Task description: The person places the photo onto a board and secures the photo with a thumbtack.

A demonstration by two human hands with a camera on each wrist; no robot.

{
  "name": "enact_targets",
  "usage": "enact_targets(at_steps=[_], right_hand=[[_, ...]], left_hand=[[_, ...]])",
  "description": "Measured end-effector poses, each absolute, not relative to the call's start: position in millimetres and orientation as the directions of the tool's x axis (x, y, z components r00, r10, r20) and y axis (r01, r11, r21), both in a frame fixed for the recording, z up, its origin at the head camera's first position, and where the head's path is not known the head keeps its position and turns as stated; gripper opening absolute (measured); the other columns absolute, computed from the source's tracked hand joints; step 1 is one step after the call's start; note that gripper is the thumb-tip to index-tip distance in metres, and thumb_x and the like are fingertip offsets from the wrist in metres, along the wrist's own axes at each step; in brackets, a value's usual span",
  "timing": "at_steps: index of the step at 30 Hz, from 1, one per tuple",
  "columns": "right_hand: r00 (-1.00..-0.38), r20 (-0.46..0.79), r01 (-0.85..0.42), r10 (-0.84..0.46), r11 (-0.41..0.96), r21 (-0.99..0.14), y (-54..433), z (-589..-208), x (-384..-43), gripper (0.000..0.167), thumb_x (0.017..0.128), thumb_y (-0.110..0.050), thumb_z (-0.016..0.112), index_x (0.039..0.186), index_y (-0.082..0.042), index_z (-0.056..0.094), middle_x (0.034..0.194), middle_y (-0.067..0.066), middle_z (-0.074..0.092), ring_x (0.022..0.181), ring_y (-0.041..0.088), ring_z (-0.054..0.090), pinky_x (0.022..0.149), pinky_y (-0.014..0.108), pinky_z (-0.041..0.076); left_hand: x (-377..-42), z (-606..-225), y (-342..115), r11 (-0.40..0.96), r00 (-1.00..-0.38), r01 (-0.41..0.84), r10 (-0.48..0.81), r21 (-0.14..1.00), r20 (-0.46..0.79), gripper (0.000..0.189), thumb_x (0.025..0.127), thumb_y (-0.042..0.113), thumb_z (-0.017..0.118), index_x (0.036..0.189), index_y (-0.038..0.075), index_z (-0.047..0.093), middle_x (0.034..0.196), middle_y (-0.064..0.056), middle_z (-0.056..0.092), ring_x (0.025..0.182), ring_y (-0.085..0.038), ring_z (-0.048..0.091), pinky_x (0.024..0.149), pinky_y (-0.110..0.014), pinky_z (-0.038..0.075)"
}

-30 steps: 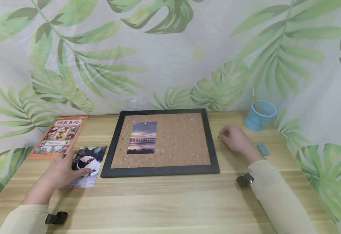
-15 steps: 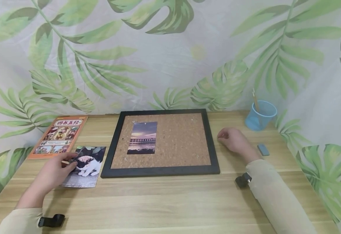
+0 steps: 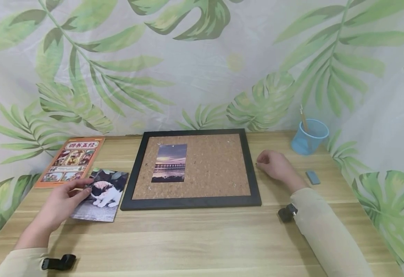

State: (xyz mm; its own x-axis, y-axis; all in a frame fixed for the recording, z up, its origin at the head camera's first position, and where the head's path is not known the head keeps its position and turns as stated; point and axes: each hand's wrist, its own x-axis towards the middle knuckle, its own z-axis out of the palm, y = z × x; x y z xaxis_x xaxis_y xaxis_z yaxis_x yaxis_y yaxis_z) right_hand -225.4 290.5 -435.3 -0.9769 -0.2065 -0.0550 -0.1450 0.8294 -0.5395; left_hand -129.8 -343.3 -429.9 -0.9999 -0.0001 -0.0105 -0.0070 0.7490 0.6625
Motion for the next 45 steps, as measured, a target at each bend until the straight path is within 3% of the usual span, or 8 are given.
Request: enact_targets(at_steps=[5,12,21,34,45], right_hand=[[-0.976,-0.065,-0.144,-0.210,0.833,-0.534,289.4,-435.9,-226.8,0.016,0.103,-0.013,0.070,0.110,0.000,0.074,0.095,0.012,0.072,0.090,0.025,0.065,0.082,0.038,0.049],[-0.974,-0.064,-0.153,-0.217,0.843,-0.516,288.9,-435.4,-226.1,0.012,0.104,-0.011,0.068,0.102,-0.002,0.076,0.092,0.010,0.072,0.086,0.022,0.063,0.080,0.037,0.049],[-0.977,-0.062,-0.143,-0.205,0.840,-0.524,288.6,-431.6,-222.7,0.013,0.105,-0.013,0.067,0.101,-0.002,0.074,0.096,0.013,0.073,0.090,0.026,0.066,0.083,0.040,0.050],[-0.984,0.001,-0.147,-0.179,0.804,-0.575,281.7,-417.3,-212.5,0.018,0.107,-0.016,0.067,0.111,-0.001,0.076,0.104,0.017,0.075,0.089,0.024,0.065,0.078,0.035,0.049],[-0.985,0.008,-0.138,-0.174,0.751,-0.646,264.2,-401.1,-211.1,0.022,0.108,-0.018,0.066,0.119,-0.001,0.076,0.105,0.017,0.078,0.086,0.023,0.064,0.073,0.032,0.051]], left_hand=[[-130.6,-429.3,-341.1,0.707,-0.998,0.019,-0.023,0.707,0.050,0.038,0.110,0.017,0.063,0.143,-0.001,0.065,0.128,-0.024,0.067,0.081,0.005,0.061,0.064,-0.022,0.051],[-133.3,-419.7,-328.4,0.699,-0.996,0.016,-0.054,0.715,0.075,0.037,0.109,0.020,0.065,0.142,0.003,0.068,0.117,-0.010,0.070,0.080,0.002,0.059,0.064,-0.022,0.049],[-141.0,-409.8,-296.8,0.655,-0.999,0.053,0.024,0.754,0.048,0.038,0.108,0.017,0.065,0.144,0.003,0.067,0.119,-0.022,0.074,0.083,0.002,0.063,0.067,-0.022,0.051],[-157.4,-410.9,-254.1,0.569,-0.989,0.082,0.145,0.818,-0.002,0.044,0.107,0.014,0.066,0.150,0.004,0.062,0.112,-0.020,0.074,0.087,-0.007,0.062,0.064,-0.026,0.048],[-176.1,-409.8,-208.6,0.534,-0.968,0.143,0.252,0.833,0.004,0.048,0.106,0.011,0.065,0.153,0.004,0.058,0.111,-0.018,0.066,0.093,-0.023,0.057,0.072,-0.025,0.048]])
